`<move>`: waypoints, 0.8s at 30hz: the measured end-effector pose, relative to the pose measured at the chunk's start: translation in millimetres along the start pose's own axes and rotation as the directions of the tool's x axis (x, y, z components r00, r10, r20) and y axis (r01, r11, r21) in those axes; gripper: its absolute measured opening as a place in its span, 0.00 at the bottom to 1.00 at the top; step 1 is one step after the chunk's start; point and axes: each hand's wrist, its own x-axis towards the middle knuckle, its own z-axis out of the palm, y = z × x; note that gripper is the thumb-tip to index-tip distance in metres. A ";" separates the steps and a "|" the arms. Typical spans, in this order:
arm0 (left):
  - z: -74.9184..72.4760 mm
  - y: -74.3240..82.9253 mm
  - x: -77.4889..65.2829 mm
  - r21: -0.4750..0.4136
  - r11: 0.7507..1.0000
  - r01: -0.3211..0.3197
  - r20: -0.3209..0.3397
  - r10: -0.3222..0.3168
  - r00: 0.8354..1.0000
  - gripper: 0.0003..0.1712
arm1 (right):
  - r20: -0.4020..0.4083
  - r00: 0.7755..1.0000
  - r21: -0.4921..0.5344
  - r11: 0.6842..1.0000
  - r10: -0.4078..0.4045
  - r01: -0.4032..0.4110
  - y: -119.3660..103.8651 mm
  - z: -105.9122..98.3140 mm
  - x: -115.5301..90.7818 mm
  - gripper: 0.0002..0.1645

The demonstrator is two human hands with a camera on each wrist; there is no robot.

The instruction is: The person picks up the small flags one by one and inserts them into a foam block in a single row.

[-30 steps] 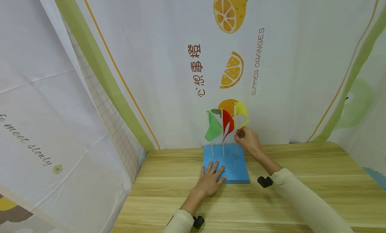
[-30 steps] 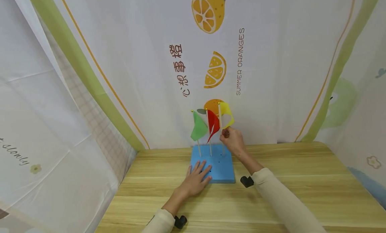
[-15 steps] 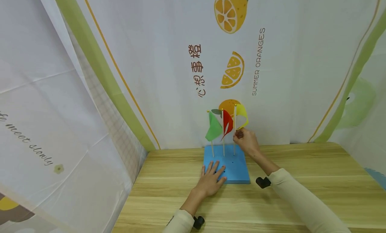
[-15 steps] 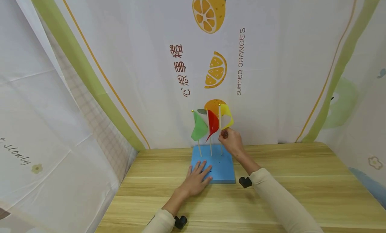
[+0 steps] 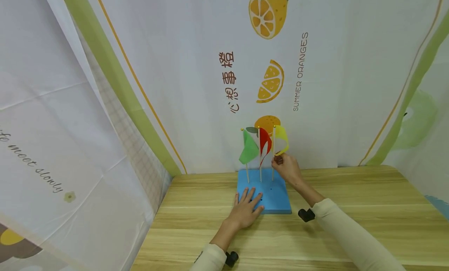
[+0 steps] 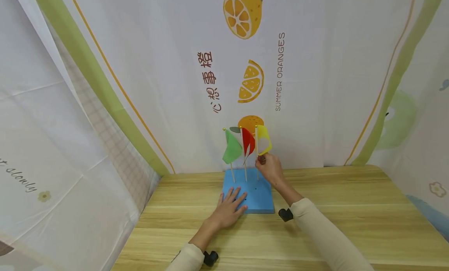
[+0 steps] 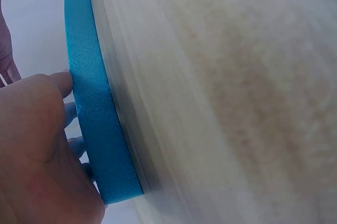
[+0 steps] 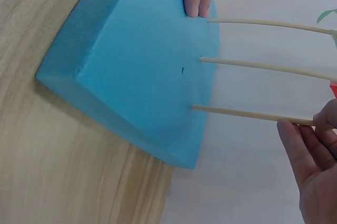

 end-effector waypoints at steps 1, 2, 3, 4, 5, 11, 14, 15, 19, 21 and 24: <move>0.1 -0.2 0.2 0.003 1.000 0.000 -0.001 0.000 1.000 0.34 | -0.001 1.000 -0.001 1.000 -0.001 0.001 0.1 0.2 0.0 0.11; 0.1 -0.3 0.2 0.005 1.000 0.001 0.001 -0.001 1.000 0.34 | -0.003 1.000 -0.002 1.000 -0.001 0.001 0.2 0.5 0.0 0.12; 0.2 -0.4 0.4 0.008 1.000 0.001 0.000 -0.001 1.000 0.34 | -0.004 1.000 -0.004 1.000 -0.001 0.001 0.4 0.8 -0.1 0.12; 0.3 -0.5 0.5 0.008 1.000 0.001 0.000 -0.001 1.000 0.34 | -0.006 1.000 -0.005 1.000 -0.003 0.003 0.6 0.9 -0.1 0.13; 0.4 -0.6 0.4 0.006 1.000 0.001 0.001 -0.001 1.000 0.34 | -0.008 1.000 -0.008 1.000 -0.003 0.003 1.0 1.2 -0.1 0.13; 0.6 -1.7 0.6 0.004 1.000 0.001 -0.001 -0.001 1.000 0.34 | -0.006 1.000 -0.010 1.000 0.006 -0.006 5.1 2.5 -1.2 0.11; 0.5 -2.0 0.8 0.000 1.000 0.001 0.000 -0.001 1.000 0.34 | -0.004 1.000 -0.014 1.000 0.006 -0.006 6.0 1.4 -2.8 0.12; 0.4 -2.1 0.8 -0.001 1.000 0.000 0.001 0.000 1.000 0.34 | -0.003 1.000 -0.017 1.000 0.004 -0.004 6.3 0.8 -3.3 0.12; -0.6 -2.4 0.6 0.001 1.000 0.000 0.005 0.000 1.000 0.34 | 0.007 1.000 -0.026 1.000 0.003 -0.003 7.3 -0.5 -4.1 0.11; -0.9 -2.5 1.2 0.009 1.000 0.001 0.004 -0.001 1.000 0.34 | 0.018 1.000 -0.023 1.000 0.012 -0.012 8.5 -1.4 -4.1 0.11; -1.6 -2.5 1.4 0.017 1.000 0.003 0.008 -0.003 1.000 0.35 | 0.035 0.999 -0.015 1.000 0.027 -0.026 11.0 -3.5 -5.0 0.11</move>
